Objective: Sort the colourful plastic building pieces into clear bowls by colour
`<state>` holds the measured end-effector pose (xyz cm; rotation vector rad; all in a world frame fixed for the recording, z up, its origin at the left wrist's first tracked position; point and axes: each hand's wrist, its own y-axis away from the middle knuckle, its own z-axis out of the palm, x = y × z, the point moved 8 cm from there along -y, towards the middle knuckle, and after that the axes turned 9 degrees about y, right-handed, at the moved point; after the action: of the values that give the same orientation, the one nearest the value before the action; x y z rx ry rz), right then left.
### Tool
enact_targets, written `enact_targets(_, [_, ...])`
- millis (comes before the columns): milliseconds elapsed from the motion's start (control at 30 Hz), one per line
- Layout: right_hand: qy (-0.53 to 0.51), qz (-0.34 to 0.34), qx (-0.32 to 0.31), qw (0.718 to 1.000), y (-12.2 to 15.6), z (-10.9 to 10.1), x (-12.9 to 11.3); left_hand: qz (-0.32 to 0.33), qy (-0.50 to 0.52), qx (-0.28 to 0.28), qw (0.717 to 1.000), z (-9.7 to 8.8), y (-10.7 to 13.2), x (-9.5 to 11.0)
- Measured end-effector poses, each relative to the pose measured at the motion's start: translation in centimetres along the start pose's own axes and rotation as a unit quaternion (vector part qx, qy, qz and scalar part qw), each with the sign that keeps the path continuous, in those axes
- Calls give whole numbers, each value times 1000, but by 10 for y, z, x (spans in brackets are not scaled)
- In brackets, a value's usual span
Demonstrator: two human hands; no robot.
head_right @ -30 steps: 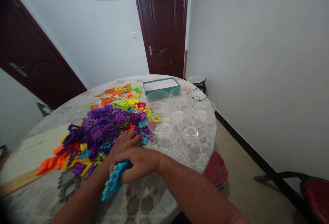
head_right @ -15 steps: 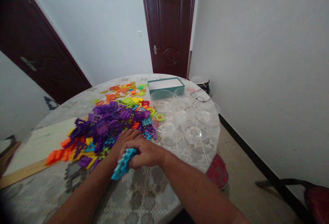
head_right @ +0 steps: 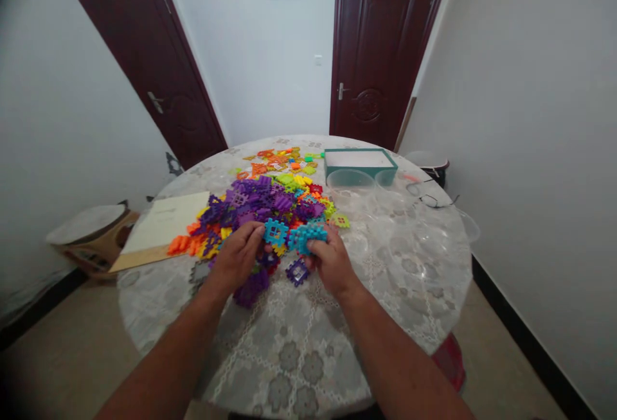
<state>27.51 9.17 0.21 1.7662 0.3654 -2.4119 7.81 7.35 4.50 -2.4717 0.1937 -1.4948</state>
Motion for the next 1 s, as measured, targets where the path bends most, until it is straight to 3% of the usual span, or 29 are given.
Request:
enact_targets(67, [10,12,19,1000,-3,-2,4,-35,51,-3,998,2,8,-5])
enact_targets(233, [129,47,-50,989,0,17,9,-91,127,-35,987,22,16,-22])
enact_targets(300, [190,43,-25,980,0,16,7,-101,124,-53,986,28,16,-29])
enact_targets(500, [292,-28,67,954,1,6,-15,-45,65,-82,993,31,16,-29])
enact_targets(600, [319,-64,97,941,8,-6,-41,3,19,-44,999,20,16,-25])
enact_targets(667, [352,-101,130,921,18,-23,-71,50,-30,-5,998,10,15,-20])
enact_targets(733, [406,-140,183,884,30,-51,-107,91,-68,24,993,3,15,-17])
enact_targets(800, [482,-169,253,822,42,-90,-146,113,-86,39,989,-1,14,-16])
enact_targets(900, [615,-167,360,681,53,-157,-193,127,-100,39,986,-1,14,-15])
enact_targets(1000, [735,-62,370,565,44,-220,-204,137,-113,35,984,1,14,-14])
